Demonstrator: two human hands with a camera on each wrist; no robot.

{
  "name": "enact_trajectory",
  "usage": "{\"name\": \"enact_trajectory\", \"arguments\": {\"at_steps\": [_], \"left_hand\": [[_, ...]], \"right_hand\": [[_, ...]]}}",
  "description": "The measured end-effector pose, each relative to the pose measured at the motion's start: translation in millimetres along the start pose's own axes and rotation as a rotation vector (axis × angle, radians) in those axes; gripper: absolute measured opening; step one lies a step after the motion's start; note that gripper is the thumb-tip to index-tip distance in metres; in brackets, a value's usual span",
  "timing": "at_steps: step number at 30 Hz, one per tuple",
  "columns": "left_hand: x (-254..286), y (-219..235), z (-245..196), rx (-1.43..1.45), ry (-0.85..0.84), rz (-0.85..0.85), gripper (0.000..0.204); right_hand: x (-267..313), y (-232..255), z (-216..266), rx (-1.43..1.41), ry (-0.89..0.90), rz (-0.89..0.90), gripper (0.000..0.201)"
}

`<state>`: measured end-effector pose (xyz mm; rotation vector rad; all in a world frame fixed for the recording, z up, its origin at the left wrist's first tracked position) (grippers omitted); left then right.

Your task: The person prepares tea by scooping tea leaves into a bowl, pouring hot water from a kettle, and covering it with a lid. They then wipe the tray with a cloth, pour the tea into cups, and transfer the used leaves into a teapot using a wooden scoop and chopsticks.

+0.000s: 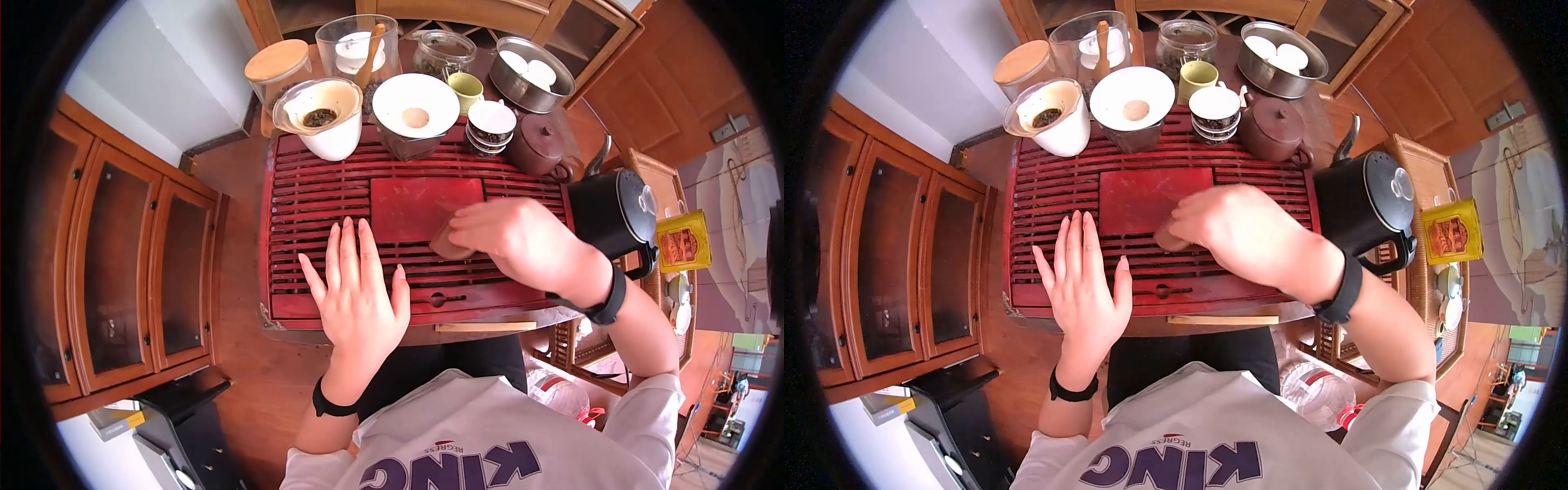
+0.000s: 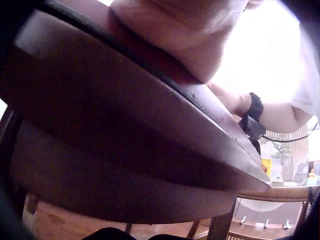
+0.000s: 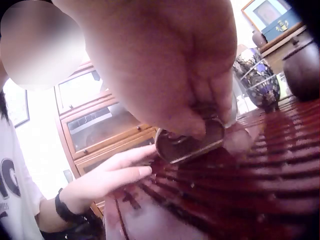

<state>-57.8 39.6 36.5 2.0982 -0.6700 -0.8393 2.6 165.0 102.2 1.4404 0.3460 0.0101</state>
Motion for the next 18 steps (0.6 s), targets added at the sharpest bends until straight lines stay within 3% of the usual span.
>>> {"name": "enact_trajectory", "arguments": {"at_steps": [4,7,16,18], "left_hand": [[1,0,-2,-0.025,-0.02,-0.01,0.074],[1,1,0,-0.001,-0.022,-0.04,0.078],[1,2,-2,0.024,-0.004,-0.029,0.08],[1,2,-2,0.025,-0.007,-0.026,0.08]], "right_hand": [[-42,-11,-3,-0.029,0.02,-0.152,0.019],[-65,-34,9,0.043,0.033,-0.091,0.019],[-18,-15,13,0.028,0.048,-0.004,0.026],[-8,-10,11,-0.086,0.069,-0.001,0.024]]}}
Point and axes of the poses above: each hand's wrist, its own x-axis away from the middle knuckle, its own y-axis out of the back of the hand, z = x × y, the point moved 10 cm from there along -x, towards the middle knuckle, and after that the axes turned 15 degrees about x, right-handed, at the moved point
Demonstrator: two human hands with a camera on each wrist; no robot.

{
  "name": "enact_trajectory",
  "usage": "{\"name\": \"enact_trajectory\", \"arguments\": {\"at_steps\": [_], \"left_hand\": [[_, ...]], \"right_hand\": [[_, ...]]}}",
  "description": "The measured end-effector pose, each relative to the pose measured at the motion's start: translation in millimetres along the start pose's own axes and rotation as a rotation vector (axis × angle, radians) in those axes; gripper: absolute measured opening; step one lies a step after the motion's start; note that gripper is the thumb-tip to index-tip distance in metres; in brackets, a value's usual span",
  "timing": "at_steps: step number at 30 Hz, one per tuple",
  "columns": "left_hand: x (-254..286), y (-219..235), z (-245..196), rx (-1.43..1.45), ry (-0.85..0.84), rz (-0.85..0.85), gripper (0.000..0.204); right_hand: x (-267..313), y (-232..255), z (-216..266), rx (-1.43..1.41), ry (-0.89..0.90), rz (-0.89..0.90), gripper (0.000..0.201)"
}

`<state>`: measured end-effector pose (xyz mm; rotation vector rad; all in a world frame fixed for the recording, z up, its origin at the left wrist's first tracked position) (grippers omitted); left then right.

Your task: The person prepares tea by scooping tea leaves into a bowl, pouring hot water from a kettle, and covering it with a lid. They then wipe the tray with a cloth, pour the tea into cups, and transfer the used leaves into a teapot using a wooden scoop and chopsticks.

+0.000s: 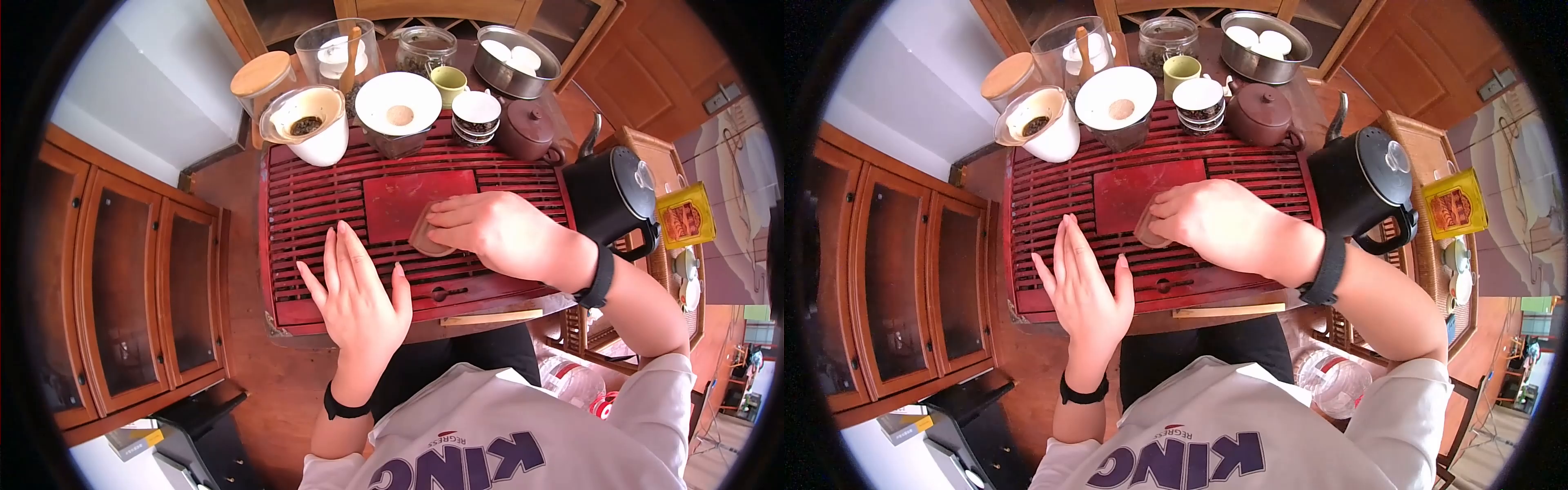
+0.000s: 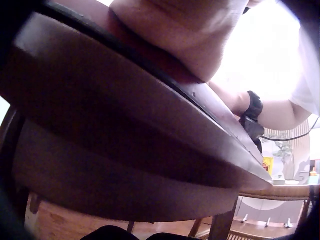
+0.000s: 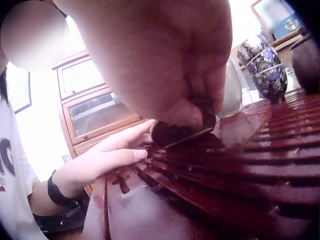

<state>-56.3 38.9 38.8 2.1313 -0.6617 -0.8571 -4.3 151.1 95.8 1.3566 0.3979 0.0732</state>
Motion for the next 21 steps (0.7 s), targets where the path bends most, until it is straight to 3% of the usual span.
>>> {"name": "enact_trajectory", "arguments": {"at_steps": [2,4,5,8,11,16,21], "left_hand": [[0,-1,0,-0.005,-0.002,0.001,0.08],[1,-1,0,-0.013,0.0,-0.008,0.08],[1,-1,-1,-0.019,-0.012,-0.005,0.08],[0,-2,0,-0.019,-0.006,0.0,0.079],[1,-2,1,-0.029,0.004,-0.006,0.077],[1,-1,-1,-0.05,-0.025,-0.019,0.079],[1,-2,0,-0.05,-0.024,-0.02,0.079]], "right_hand": [[-5,1,-5,0.019,-0.002,0.051,0.025],[-18,-7,-18,0.054,-0.113,0.142,0.027],[-29,2,-14,0.147,-0.056,-0.075,0.026],[-59,-29,-13,0.257,-0.075,0.026,0.018],[-64,-40,-15,0.231,-0.075,-0.026,0.017],[-35,-19,-13,0.209,-0.059,-0.088,0.012],[1,-1,-17,0.14,-0.06,-0.052,0.023]]}}
Point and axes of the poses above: each hand's wrist, its own x-axis away from the middle knuckle, its own y-axis out of the back of the hand, z = x × y, the point moved 10 cm from there along -x, towards the middle knuckle, and after that the axes turned 15 degrees about x, right-handed, at the moved point
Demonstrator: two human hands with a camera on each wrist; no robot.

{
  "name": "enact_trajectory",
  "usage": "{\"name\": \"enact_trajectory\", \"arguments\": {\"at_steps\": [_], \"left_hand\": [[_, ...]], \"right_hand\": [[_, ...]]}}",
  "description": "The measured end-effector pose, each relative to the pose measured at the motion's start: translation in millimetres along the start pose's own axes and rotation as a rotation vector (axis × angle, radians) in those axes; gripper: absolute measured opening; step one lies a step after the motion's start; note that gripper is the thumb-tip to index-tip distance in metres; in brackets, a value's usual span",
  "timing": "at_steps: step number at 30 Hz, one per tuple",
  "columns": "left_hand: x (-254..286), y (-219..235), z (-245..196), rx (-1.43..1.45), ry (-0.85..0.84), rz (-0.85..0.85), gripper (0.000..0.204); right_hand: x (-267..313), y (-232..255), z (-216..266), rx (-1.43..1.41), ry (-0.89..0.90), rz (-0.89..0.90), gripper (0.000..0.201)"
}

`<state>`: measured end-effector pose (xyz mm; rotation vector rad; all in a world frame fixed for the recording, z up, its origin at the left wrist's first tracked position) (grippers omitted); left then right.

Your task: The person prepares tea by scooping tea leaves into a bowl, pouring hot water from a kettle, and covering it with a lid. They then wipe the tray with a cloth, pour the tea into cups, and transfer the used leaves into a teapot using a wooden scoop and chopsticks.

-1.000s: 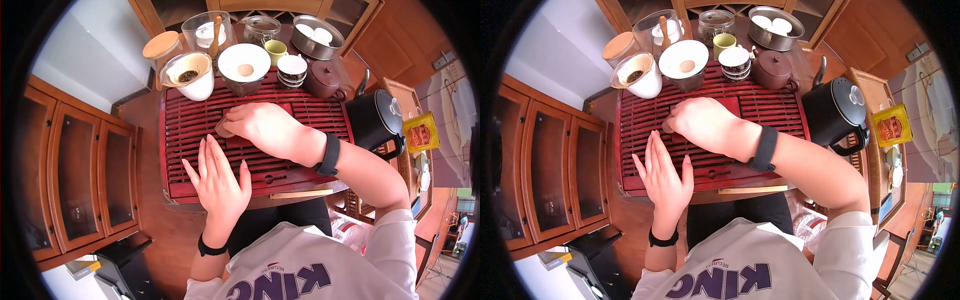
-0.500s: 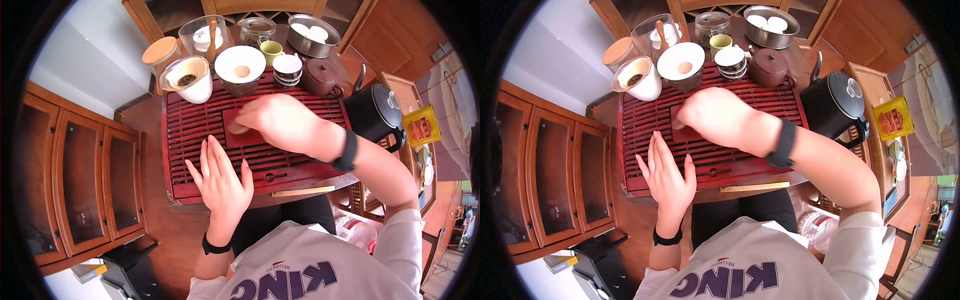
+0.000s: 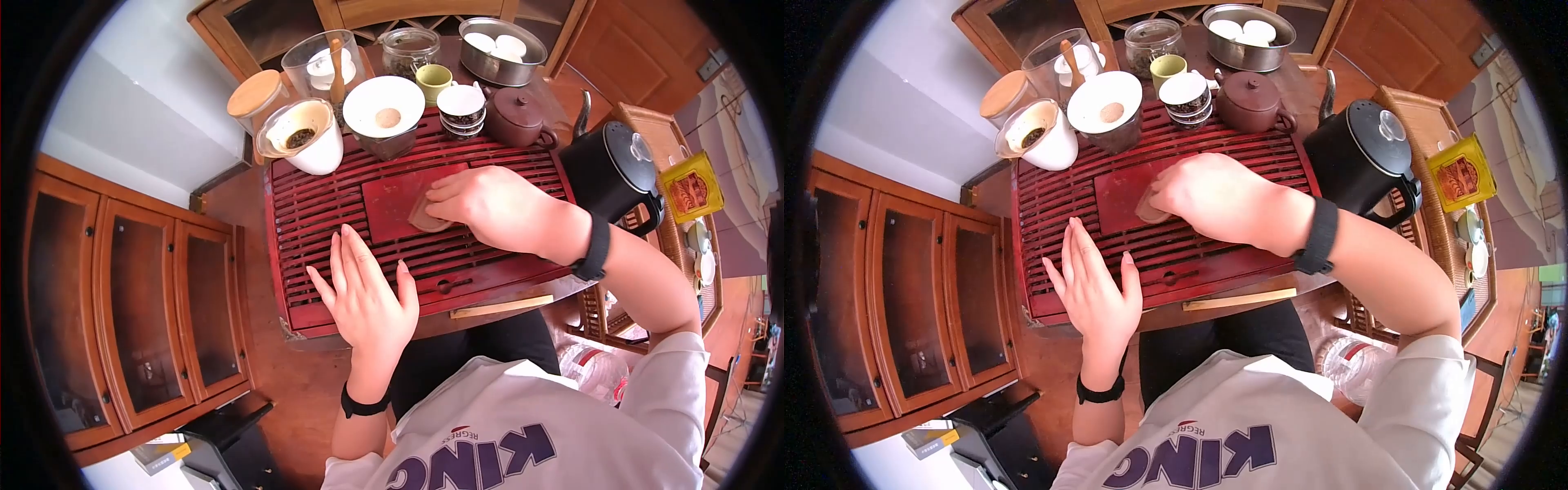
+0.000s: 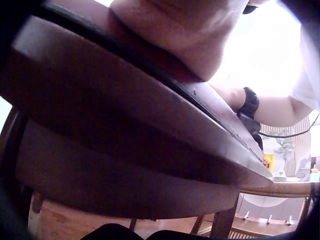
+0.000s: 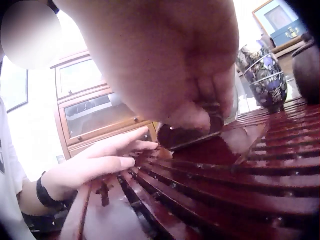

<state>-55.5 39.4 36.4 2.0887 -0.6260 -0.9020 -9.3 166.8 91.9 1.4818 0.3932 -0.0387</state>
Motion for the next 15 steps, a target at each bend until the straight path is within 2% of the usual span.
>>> {"name": "enact_trajectory", "arguments": {"at_steps": [2,7,9,11,12,15], "left_hand": [[0,0,-1,-0.004,-0.012,-0.009,0.079],[0,1,-2,0.014,0.01,-0.004,0.078],[0,0,-2,0.005,-0.002,-0.006,0.078],[0,0,-1,-0.012,0.001,-0.01,0.078],[0,0,0,-0.006,0.007,-0.009,0.078],[1,0,0,-0.011,0.0,-0.011,0.077]], "right_hand": [[1,-2,-5,-0.046,-0.011,0.065,0.023],[-41,-11,2,0.013,-0.07,0.046,0.021],[-60,-33,13,0.206,0.007,-0.009,0.022],[-64,-53,25,0.302,0.05,0.062,0.025],[-62,-52,30,0.338,0.054,0.041,0.027],[-46,-38,24,0.196,0.04,0.032,0.026]]}}
Point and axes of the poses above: each hand's wrist, its own x-axis away from the middle knuckle, its own y-axis out of the back of the hand, z = x × y, the point moved 10 cm from there along -x, towards the middle knuckle, and after that the axes turned 15 degrees about x, right-handed, at the moved point
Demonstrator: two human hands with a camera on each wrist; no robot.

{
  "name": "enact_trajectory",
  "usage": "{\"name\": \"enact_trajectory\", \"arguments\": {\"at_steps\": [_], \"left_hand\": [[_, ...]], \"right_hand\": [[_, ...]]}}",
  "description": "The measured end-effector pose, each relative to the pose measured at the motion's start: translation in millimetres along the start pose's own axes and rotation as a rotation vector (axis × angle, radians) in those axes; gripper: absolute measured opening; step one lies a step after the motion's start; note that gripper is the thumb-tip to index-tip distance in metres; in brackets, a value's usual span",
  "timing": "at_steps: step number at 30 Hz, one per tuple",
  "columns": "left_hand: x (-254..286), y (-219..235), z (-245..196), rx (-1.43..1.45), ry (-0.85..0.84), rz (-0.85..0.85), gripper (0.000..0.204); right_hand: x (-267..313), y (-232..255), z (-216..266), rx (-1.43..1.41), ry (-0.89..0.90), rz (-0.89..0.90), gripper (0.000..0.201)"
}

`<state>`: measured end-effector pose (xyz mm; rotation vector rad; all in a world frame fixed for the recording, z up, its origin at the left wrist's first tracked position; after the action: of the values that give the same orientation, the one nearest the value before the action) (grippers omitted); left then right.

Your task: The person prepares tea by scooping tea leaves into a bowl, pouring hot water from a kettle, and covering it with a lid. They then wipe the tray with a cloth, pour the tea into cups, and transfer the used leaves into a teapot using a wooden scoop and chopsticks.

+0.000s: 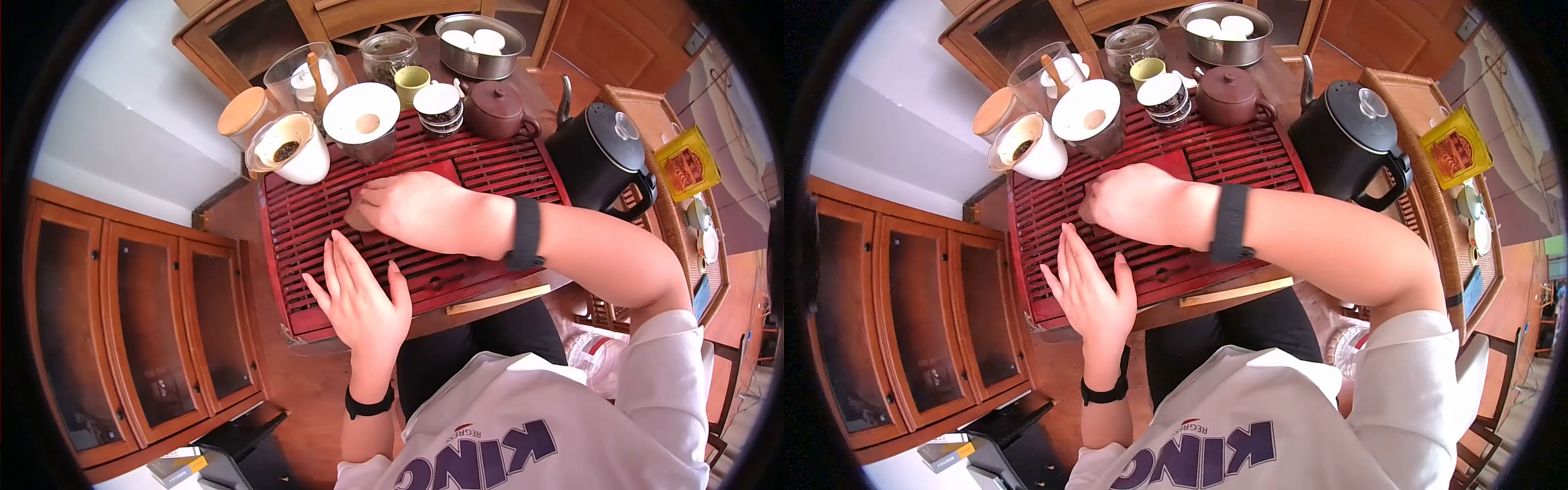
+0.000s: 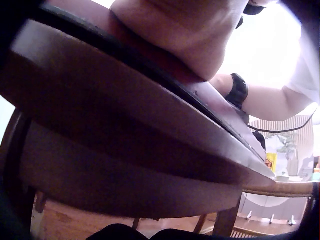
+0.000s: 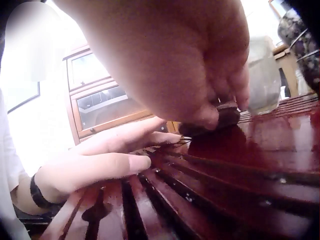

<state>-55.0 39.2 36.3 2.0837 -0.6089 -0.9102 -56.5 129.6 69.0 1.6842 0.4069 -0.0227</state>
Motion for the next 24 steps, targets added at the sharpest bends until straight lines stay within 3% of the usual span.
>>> {"name": "enact_trajectory", "arguments": {"at_steps": [5,8,10,11,12,18,20,24], "left_hand": [[0,1,-1,0.016,0.01,0.008,0.077],[0,1,-2,0.009,0.008,0.007,0.077],[1,1,-3,0.008,-0.001,0.008,0.077],[1,0,-2,0.002,0.0,0.003,0.076],[1,0,-1,-0.004,0.0,-0.001,0.076],[1,1,-2,-0.027,-0.022,-0.006,0.078],[1,0,-2,-0.033,-0.017,0.005,0.076],[1,-1,-2,-0.026,-0.013,0.008,0.075]], "right_hand": [[47,27,-14,-0.081,-0.029,-0.002,0.024],[57,34,-23,-0.164,-0.076,-0.001,0.011],[53,36,-46,-0.344,-0.351,0.01,0.011],[47,42,-48,-0.484,-0.39,-0.128,0.015],[41,34,-47,-0.538,-0.415,-0.117,0.015],[25,8,-42,-0.478,-0.513,-0.107,0.017],[36,2,-53,-0.379,-0.596,0.044,0.02],[76,10,-75,-0.299,-0.649,0.07,0.023]]}}
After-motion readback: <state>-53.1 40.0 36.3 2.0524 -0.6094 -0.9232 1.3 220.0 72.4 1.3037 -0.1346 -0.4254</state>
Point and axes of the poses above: each hand's wrist, its own x-axis away from the middle knuckle, its own y-axis out of the back of the hand, z = x × y, the point moved 10 cm from there along -x, towards the middle knuckle, and after that the axes turned 15 degrees about x, right-handed, at the moved point
